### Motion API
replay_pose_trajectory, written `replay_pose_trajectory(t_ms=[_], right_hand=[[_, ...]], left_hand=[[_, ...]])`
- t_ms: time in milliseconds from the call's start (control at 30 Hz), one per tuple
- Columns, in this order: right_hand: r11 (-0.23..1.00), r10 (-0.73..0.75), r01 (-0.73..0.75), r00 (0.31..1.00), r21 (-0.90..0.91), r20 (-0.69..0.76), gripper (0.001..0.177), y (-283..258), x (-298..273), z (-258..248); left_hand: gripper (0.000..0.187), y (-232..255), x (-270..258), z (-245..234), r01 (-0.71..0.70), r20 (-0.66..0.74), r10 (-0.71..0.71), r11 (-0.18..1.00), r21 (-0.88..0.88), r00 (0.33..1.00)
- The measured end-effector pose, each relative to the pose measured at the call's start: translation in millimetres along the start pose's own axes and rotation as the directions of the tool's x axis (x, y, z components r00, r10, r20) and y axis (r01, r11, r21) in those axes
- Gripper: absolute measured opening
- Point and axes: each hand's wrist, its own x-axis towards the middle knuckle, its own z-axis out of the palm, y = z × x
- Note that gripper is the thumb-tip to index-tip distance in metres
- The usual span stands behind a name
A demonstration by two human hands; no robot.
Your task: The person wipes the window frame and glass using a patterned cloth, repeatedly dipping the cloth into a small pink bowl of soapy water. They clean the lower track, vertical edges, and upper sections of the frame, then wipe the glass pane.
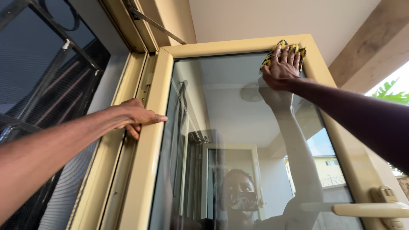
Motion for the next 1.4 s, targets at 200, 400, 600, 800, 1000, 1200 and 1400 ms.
replay_pose_trajectory(t_ms=[200,400,600,800,1000,1200,1400], right_hand=[[0.995,-0.092,0.094,0.995,-0.045,0.041,0.085,-89.1,5.7,29.9],[0.924,-0.37,0.376,0.925,-0.073,0.086,0.079,-199.1,-11.8,46.5],[0.899,-0.433,0.437,0.897,-0.036,0.086,0.074,-268.1,-4.5,64.2],[0.884,-0.468,0.468,0.883,-0.009,0.032,0.073,-273.4,-40.6,66.8],[0.76,-0.649,0.645,0.76,-0.078,-0.035,0.074,-266.1,-143.2,56.7],[0.658,-0.753,0.75,0.651,0.07,0.095,0.07,-264.4,-248.7,31.0],[0.545,-0.838,0.837,0.546,0.05,-0.007,0.075,-250.0,-276.7,14.0]], left_hand=[[0.057,-6.0,1.7,3.8,-0.032,-0.022,0.031,0.998,-0.059,0.999],[0.059,-8.7,-2.6,10.3,-0.016,-0.126,0.004,0.995,-0.096,0.992],[0.054,-10.2,-7.9,16.6,-0.052,-0.152,0.023,0.98,-0.193,0.988],[0.058,-17.0,-10.2,17.2,-0.041,-0.122,0.01,0.967,-0.253,0.993],[0.063,-35.7,-2.5,12.9,-0.017,0.054,0.037,0.942,-0.335,0.998],[0.064,-33.6,-4.6,15.1,-0.01,0.049,0.024,0.964,-0.264,0.999],[0.066,-37.9,-6.7,15.6,-0.012,-0.014,0.009,0.972,-0.235,1.0]])
